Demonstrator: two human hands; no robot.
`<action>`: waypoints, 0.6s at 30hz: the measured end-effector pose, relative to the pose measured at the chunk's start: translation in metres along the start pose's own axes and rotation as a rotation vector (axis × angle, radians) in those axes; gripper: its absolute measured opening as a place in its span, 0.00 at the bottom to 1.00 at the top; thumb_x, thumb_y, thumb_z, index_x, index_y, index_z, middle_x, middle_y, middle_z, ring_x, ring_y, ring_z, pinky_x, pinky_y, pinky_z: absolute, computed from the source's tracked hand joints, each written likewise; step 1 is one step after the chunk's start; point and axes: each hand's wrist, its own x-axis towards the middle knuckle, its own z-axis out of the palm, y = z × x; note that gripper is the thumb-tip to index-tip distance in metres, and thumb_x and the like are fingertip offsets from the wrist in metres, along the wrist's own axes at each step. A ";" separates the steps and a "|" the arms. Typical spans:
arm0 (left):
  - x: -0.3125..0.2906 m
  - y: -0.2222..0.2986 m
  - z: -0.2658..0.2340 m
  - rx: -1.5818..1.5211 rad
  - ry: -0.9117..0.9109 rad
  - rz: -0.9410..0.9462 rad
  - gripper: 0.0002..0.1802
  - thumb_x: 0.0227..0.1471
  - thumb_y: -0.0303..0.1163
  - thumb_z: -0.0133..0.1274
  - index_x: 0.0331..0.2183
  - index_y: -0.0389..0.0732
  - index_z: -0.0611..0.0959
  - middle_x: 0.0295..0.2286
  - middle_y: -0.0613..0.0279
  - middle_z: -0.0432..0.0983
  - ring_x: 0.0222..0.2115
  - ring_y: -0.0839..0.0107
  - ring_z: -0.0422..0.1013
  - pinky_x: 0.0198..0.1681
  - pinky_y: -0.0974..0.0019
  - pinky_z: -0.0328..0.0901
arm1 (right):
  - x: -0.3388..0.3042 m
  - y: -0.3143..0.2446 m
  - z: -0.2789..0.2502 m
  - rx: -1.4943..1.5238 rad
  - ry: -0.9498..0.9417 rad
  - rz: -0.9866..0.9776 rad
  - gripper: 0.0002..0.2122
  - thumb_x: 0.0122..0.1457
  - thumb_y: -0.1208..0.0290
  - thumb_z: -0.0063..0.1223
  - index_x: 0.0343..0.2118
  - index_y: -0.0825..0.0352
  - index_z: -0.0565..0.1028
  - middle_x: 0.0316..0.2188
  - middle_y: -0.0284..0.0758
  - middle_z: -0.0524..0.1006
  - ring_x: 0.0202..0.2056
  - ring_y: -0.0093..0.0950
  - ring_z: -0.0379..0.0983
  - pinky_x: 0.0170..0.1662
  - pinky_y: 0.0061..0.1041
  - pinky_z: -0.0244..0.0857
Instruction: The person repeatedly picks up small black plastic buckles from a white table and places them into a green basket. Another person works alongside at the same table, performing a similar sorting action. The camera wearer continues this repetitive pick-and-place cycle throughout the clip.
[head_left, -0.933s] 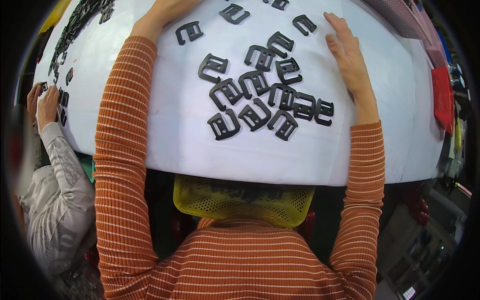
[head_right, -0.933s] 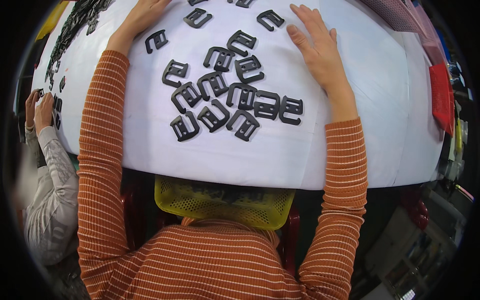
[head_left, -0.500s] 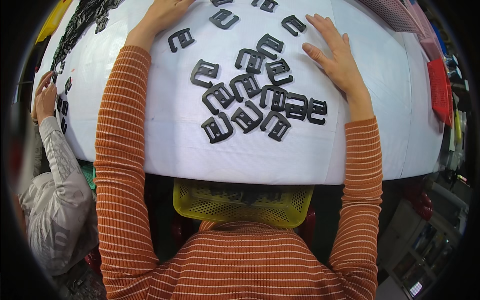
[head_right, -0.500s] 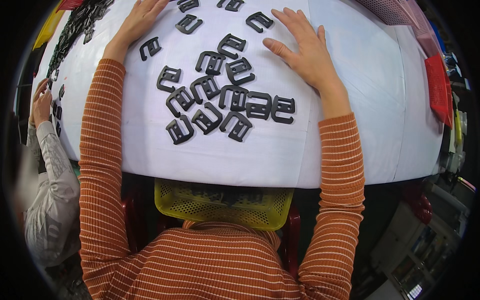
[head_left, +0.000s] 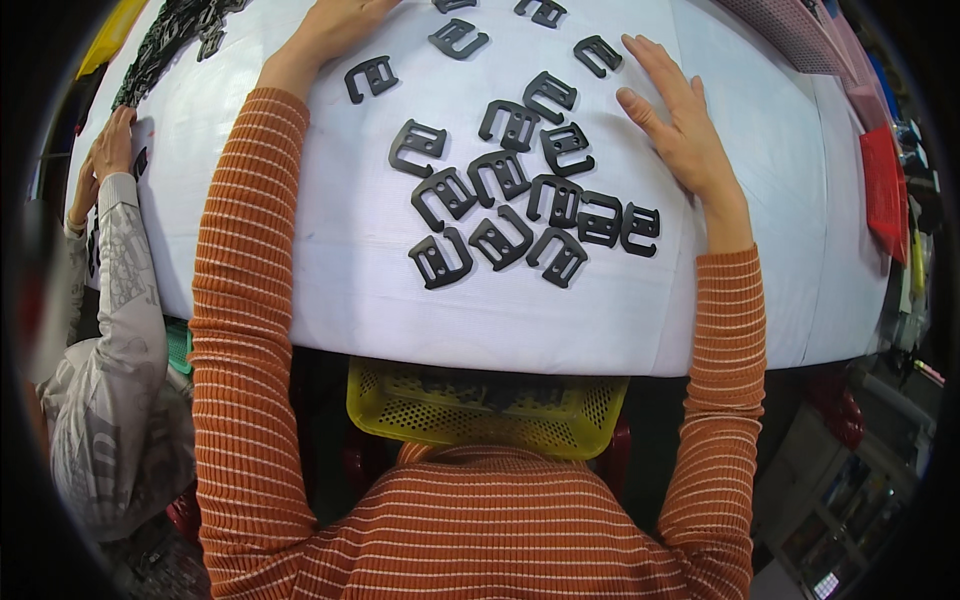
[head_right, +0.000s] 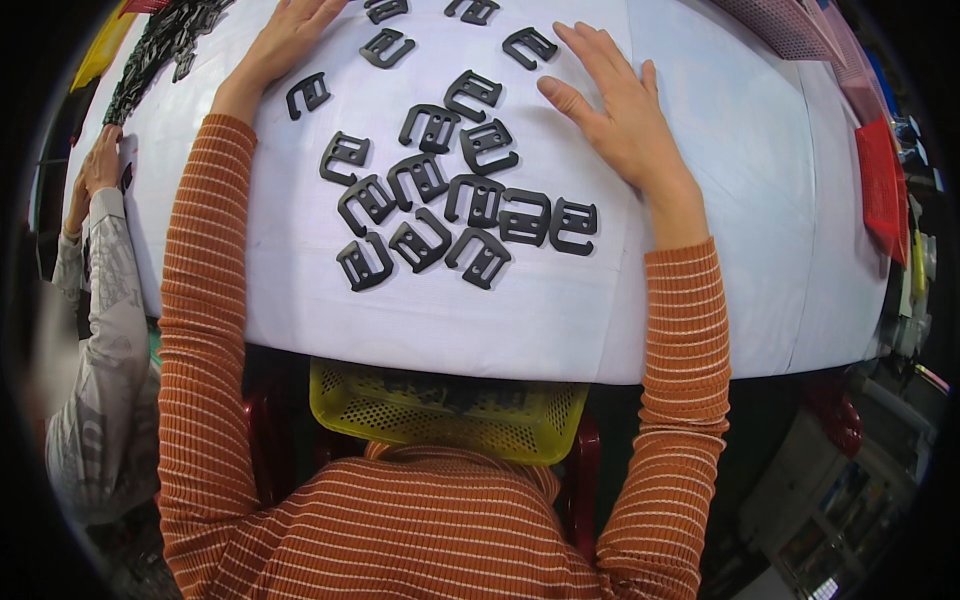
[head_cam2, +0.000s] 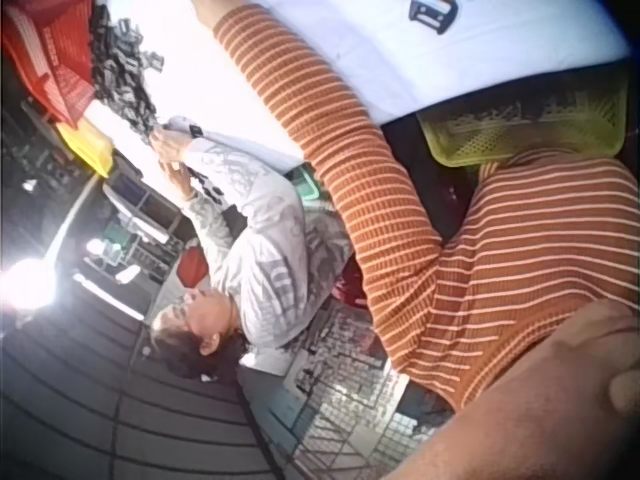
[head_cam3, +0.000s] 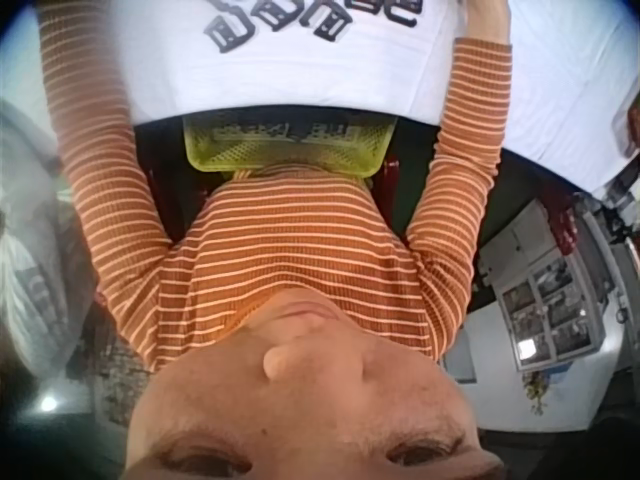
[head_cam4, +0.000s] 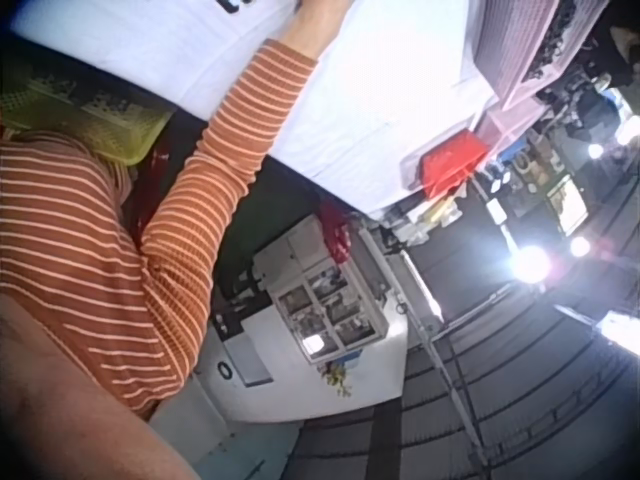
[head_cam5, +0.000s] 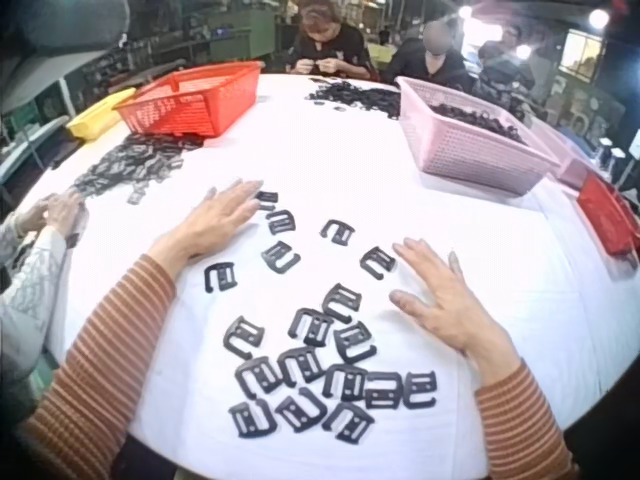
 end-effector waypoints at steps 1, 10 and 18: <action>0.000 0.000 0.000 0.000 -0.003 -0.002 0.31 0.65 0.48 0.33 0.63 0.43 0.61 0.63 0.52 0.54 0.67 0.59 0.43 0.68 0.50 0.35 | 0.000 -0.001 0.001 0.006 0.003 0.011 0.31 0.59 0.40 0.47 0.62 0.51 0.64 0.65 0.39 0.58 0.68 0.36 0.48 0.69 0.47 0.26; 0.002 -0.004 0.001 0.023 -0.010 -0.006 0.32 0.65 0.50 0.33 0.63 0.43 0.60 0.63 0.52 0.54 0.66 0.59 0.44 0.68 0.50 0.36 | 0.000 -0.007 0.000 -0.023 -0.029 0.038 0.30 0.61 0.43 0.44 0.63 0.53 0.64 0.66 0.38 0.58 0.68 0.35 0.46 0.69 0.47 0.26; -0.005 -0.014 0.000 0.011 0.003 0.011 0.34 0.64 0.52 0.32 0.63 0.41 0.59 0.63 0.51 0.53 0.66 0.58 0.44 0.67 0.45 0.37 | 0.011 -0.011 0.015 -0.135 -0.043 -0.042 0.29 0.63 0.45 0.44 0.63 0.54 0.63 0.66 0.36 0.57 0.69 0.33 0.45 0.68 0.51 0.28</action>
